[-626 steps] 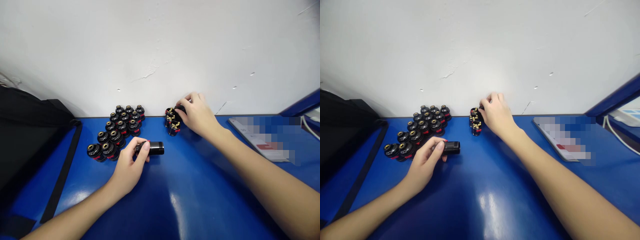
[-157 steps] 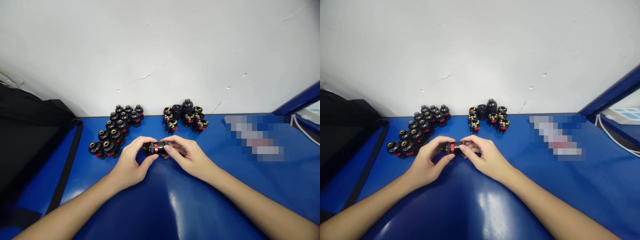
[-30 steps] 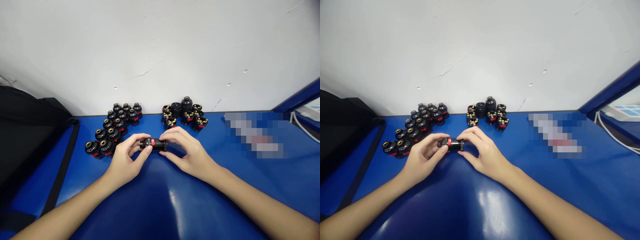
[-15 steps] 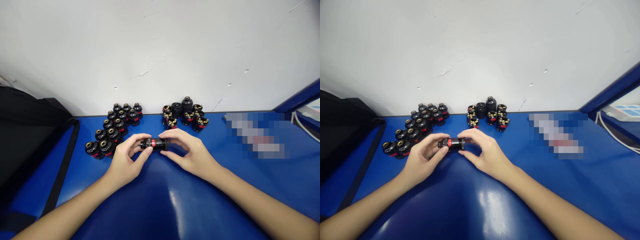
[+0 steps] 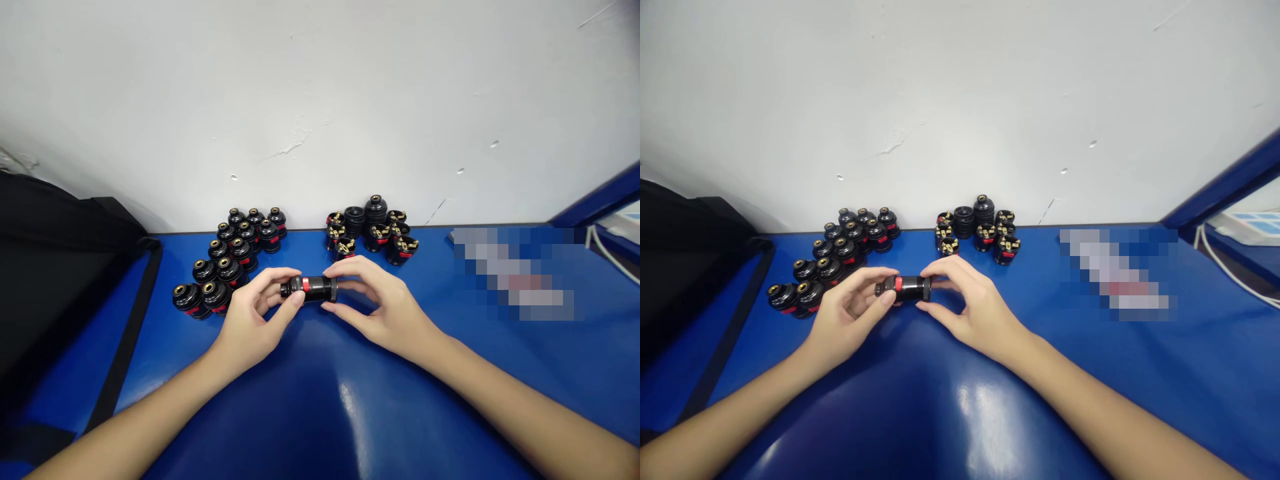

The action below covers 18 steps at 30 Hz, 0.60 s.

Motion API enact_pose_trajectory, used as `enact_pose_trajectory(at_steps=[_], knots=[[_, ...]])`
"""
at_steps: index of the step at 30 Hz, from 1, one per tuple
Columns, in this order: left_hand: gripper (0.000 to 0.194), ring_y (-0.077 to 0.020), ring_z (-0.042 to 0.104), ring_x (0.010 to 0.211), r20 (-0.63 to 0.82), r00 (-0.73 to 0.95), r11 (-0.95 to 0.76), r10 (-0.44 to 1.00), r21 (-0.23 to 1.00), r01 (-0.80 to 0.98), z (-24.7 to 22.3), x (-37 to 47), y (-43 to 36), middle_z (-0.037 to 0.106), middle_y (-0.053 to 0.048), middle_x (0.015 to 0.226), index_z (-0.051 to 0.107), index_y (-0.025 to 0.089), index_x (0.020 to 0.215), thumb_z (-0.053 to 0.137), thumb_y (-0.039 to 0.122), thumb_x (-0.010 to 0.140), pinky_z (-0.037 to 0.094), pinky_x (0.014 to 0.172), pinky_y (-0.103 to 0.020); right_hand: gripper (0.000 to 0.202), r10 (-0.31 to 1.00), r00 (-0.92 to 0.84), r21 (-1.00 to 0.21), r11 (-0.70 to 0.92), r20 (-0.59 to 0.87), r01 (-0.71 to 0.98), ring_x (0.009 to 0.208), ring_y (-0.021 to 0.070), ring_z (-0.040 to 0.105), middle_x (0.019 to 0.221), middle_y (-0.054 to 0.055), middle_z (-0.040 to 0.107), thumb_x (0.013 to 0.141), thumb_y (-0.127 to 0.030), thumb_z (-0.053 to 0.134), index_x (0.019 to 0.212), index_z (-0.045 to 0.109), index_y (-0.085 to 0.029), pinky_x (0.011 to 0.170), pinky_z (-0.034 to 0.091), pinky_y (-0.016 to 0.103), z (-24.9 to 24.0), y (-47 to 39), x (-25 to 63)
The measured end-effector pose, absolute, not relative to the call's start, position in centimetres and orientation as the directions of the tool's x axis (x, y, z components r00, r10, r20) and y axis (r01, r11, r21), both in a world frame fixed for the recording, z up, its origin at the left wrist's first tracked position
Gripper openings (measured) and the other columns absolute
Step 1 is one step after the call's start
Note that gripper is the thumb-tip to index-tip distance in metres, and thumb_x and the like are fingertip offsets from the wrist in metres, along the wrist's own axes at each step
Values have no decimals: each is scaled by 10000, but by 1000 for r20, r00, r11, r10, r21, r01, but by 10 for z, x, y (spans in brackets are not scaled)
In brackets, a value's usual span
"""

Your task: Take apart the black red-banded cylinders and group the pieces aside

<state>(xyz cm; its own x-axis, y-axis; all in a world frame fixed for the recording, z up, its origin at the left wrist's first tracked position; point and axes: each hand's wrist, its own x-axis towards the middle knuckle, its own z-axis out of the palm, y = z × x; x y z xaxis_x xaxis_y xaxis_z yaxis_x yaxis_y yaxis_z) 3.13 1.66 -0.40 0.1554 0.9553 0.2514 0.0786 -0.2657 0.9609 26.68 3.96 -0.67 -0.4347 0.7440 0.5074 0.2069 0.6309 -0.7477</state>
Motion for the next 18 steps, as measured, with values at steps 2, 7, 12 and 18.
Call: enact_pose_trajectory(at_steps=[2, 7, 12, 18], knots=[[294, -219, 805, 1062, 265, 171, -282, 949, 955, 88, -4, 31, 17, 797, -89, 1165, 697, 181, 1199, 766, 334, 957, 669, 958, -312, 330, 742, -442, -750, 630, 504, 202, 1166, 238, 704, 1245, 95, 650, 968, -240, 758, 1276, 644, -256, 1030, 678, 455, -6, 40, 268], [355, -210, 797, 652, 137, 101, -146, 985, 985, 89, -1, 30, 20, 792, -54, 738, 716, 146, 1034, 697, 498, 989, 684, 680, -320, 277, 664, -470, -601, 740, 581, 303, 1145, 255, 696, 1207, 107, 672, 990, -222, 726, 1249, 634, -255, 992, 673, 459, -2, 41, 269], [377, -215, 812, 687, 139, 52, -141, 989, 989, 41, 0, 32, 21, 808, -61, 775, 712, 138, 1050, 763, 496, 943, 690, 699, -314, 88, 633, -419, -479, 771, 651, 420, 1031, 247, 707, 1139, 111, 620, 992, -204, 703, 1021, 626, -236, 929, 658, 460, 4, 44, 273], [285, -187, 822, 740, 139, 90, -141, 986, 990, 16, -3, 34, 17, 819, -48, 872, 718, 151, 1064, 773, 408, 954, 711, 757, -289, 58, 570, -438, -331, 794, 695, 510, 1140, 298, 676, 1202, 143, 608, 1007, -170, 655, 1025, 657, -225, 972, 614, 517, 12, 46, 275]])
